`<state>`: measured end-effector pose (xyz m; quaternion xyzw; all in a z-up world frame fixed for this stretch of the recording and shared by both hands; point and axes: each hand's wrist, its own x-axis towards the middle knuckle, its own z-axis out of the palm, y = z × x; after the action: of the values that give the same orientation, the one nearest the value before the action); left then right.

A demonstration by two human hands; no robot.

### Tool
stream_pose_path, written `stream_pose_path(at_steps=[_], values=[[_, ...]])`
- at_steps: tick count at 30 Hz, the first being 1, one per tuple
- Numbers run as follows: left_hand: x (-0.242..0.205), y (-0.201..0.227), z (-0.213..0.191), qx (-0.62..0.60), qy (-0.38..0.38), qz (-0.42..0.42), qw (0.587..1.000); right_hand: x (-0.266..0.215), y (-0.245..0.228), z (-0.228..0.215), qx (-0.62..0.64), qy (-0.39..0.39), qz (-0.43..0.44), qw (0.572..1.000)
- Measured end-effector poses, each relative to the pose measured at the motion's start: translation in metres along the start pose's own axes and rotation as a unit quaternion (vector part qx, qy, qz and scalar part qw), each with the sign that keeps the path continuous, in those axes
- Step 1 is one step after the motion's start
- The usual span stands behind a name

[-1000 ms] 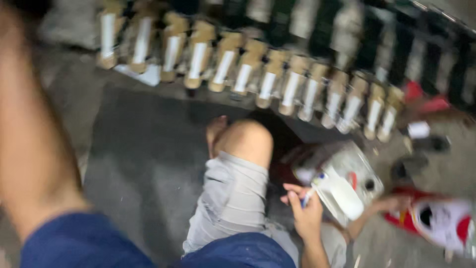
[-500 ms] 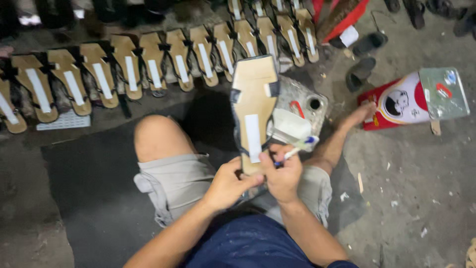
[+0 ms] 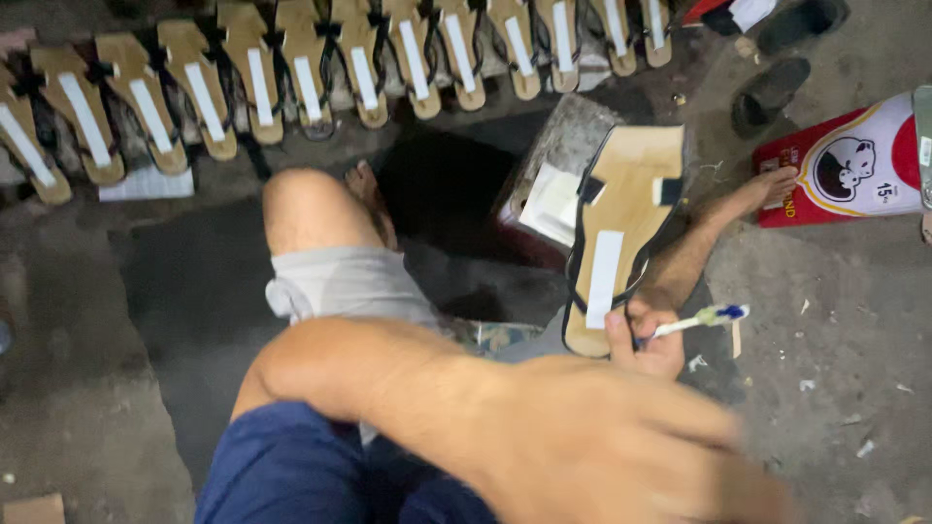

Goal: The person sits on the floor and applies glue to the edges of several flip-flops using a toothbrush. They repeatedly dip the toothbrush into a container of glue and spread it along the strap attachment points before placing the finished sandals on a nearby rack.

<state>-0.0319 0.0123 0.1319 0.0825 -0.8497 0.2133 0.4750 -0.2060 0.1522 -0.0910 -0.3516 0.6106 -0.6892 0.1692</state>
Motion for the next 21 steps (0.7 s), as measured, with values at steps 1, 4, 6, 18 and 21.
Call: stream_pose_path(at_steps=[1, 4, 6, 18, 21], values=[[-0.009, -0.004, 0.003, -0.080, 0.001, -0.029, 0.996, 0.001, -0.001, -0.002, 0.005, -0.007, 0.020, 1.000], [-0.048, -0.035, 0.010, -0.316, -0.003, -0.121, 0.941, 0.006, -0.017, -0.008, 0.015, -0.032, 0.103, 0.994], [-0.067, -0.056, 0.025, -0.475, -0.006, -0.170, 0.863, 0.006, -0.034, -0.010, 0.018, -0.026, 0.179, 0.983], [-0.131, -0.063, 0.103, -0.845, -0.094, -0.436, 0.296, -0.001, -0.034, -0.009, 0.333, -0.194, 0.360, 0.850], [-0.141, -0.060, 0.101, -0.804, -0.114, -0.480, 0.332, -0.001, -0.020, -0.009, 0.118, -0.193, 0.257, 0.940]])
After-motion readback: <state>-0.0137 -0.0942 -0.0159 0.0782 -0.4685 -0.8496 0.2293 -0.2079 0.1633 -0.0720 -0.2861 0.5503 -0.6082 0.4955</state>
